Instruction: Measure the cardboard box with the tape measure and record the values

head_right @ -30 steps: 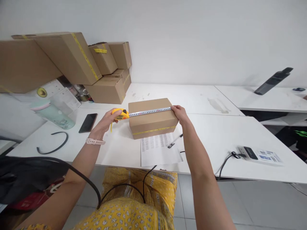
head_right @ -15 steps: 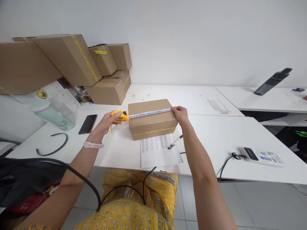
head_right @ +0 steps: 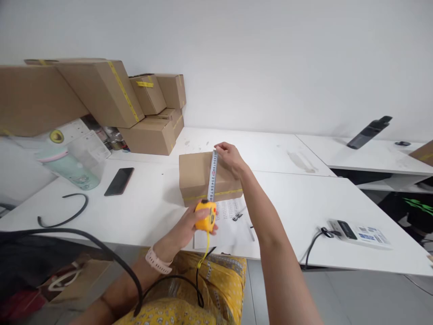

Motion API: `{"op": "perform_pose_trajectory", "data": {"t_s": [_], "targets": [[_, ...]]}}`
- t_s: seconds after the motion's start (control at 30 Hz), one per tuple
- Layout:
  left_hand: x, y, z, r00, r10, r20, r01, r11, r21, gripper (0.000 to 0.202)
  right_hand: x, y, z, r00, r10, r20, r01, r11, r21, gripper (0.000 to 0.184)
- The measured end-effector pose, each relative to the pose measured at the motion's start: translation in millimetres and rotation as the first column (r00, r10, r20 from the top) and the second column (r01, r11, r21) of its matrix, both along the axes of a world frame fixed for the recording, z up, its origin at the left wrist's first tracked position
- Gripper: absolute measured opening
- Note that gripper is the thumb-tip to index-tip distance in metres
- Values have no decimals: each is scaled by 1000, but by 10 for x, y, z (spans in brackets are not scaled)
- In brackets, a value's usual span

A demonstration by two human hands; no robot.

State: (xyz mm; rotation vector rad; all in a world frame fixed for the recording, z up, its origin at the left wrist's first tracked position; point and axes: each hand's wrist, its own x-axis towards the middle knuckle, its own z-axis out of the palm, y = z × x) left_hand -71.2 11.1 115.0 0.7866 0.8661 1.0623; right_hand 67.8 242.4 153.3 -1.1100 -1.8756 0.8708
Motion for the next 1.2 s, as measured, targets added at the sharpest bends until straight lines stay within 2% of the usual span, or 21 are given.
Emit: {"op": "perform_pose_trajectory", "data": {"t_s": [0.1,0.2,0.3,0.43,0.5,0.6,0.7,0.83,1.0,1.2], "targets": [[99,266,113,993,116,0,-116,993,-18,58,-122,172,-86,962,-161,221,150,987,63,41],[171,393,158,985,169,24,-167,984,-59,61,-193,183,-127,865,-177,470,154,984,88,47],[236,402,152,983,183,31,-180,980,-83,60,-257,107,-137,803,-188,565,144,982,123,44],[258,397,146,984,179,0,-178,979,-103,58,-316,12,-153,709,-270,652,203,963,178,45],[232,415,152,988,156,2,-155,984,-90,57,-318,-18,-161,719,-261,644,176,965,194,47],[182,440,165,995,97,25,-96,994,-55,55,-300,-42,-160,775,-175,607,70,979,193,50],[176,421,178,994,113,11,-112,992,-66,56,-292,-41,-153,754,-134,643,4,980,200,49],[261,296,190,985,168,-43,-172,979,-105,58,-295,-14,-175,744,-161,649,37,979,200,48],[367,112,186,989,142,-33,-145,985,-97,61,-267,21,-226,764,-164,624,13,971,240,45],[382,111,143,990,140,-25,-142,985,-96,63,-280,12,-220,768,-173,616,32,972,233,47]]}}
